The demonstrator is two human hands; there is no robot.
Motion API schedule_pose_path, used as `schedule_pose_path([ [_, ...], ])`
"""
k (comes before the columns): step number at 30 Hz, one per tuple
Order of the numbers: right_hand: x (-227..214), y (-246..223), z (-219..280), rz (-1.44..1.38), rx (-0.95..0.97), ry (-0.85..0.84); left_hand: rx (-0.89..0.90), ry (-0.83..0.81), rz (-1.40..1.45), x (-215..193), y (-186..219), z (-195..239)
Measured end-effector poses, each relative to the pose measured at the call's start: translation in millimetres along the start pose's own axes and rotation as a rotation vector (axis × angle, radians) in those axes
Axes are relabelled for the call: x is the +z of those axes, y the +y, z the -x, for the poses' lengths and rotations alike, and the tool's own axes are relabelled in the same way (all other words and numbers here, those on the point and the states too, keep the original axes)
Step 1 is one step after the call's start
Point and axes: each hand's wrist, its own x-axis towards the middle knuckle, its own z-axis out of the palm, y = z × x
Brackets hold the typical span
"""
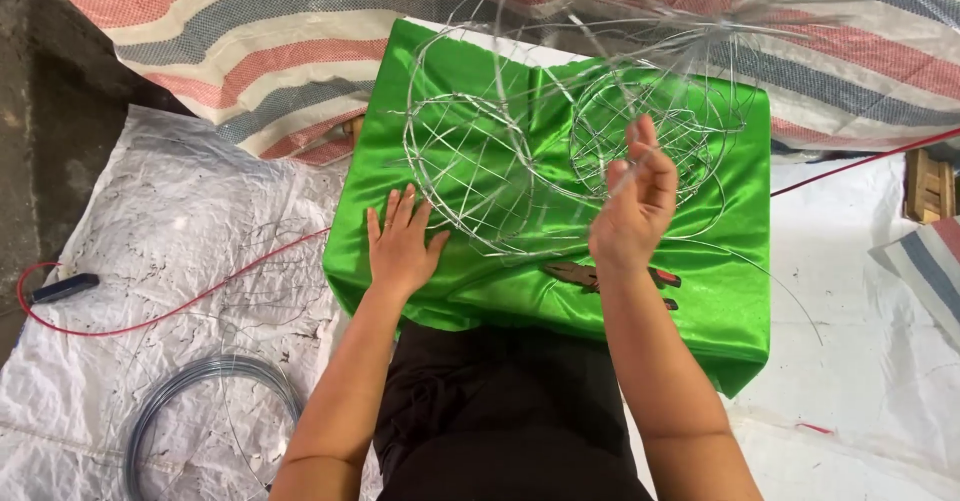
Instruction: Adding and securing structural wires to a wireframe model using pliers
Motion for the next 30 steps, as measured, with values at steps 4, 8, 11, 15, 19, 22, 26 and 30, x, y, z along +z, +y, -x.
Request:
schedule_pose_path([
  [4,6,26,9,-0.006,0.030,-0.038,-0.030,-0.042,-0.043,-9,19,-9],
  [8,17,14,5,-0.011,-0.014,-0.039,0.134,0.033,0.026,-4,37,-30],
  [11,21,0,1,-0.033,-0.010,-0.048,0.281,0.213,0.051,25,50,-59],
  [15,16,-15,-4,0.004,0.043,-0.016,0.431,0.337,-0.091,59,69,-104],
  [19,0,-30,-17,0.039,0.091,0.013,0.437,0.281,-0.106,21,86,-139],
  [22,-11,-42,-27,-0.048,0.138,0.056,0.321,0.120,-0.092,7,92,-183],
  [26,-14,-53,-31,-0.047,0.165,0.101,0.251,-0.043,-0.164,14,91,-230],
  [30,-15,-55,-36,-0.020,0.165,0.106,0.229,-0.032,-0.199,7,92,-256],
])
